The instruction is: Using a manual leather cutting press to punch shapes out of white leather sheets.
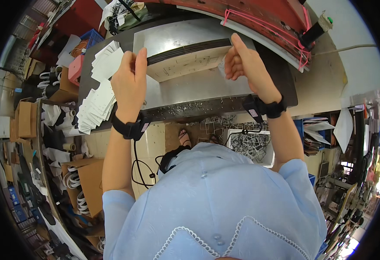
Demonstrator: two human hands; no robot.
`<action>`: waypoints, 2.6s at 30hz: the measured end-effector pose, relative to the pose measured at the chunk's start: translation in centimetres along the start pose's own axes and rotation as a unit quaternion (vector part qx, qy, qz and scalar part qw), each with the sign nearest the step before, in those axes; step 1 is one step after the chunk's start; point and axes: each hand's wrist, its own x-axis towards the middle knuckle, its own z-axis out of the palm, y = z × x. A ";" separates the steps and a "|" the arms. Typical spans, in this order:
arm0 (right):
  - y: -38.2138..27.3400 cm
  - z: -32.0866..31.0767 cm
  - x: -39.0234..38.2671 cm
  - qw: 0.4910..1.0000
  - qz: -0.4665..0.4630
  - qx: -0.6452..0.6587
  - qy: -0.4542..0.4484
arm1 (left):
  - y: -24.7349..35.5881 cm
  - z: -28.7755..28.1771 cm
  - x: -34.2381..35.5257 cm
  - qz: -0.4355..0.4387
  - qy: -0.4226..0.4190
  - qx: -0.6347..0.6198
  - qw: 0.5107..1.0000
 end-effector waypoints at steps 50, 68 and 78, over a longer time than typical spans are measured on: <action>2.7 3.9 2.8 0.901 -0.260 -0.296 0.181 | -2.6 1.5 2.5 0.083 -0.097 0.036 0.991; -1.0 2.9 -0.4 0.982 -0.140 -0.058 0.114 | 0.2 -1.7 3.8 -0.067 -0.233 -0.289 0.926; -1.0 3.7 -0.8 0.989 -0.106 -0.047 0.086 | 0.3 -2.3 2.5 -0.087 -0.210 -0.319 0.920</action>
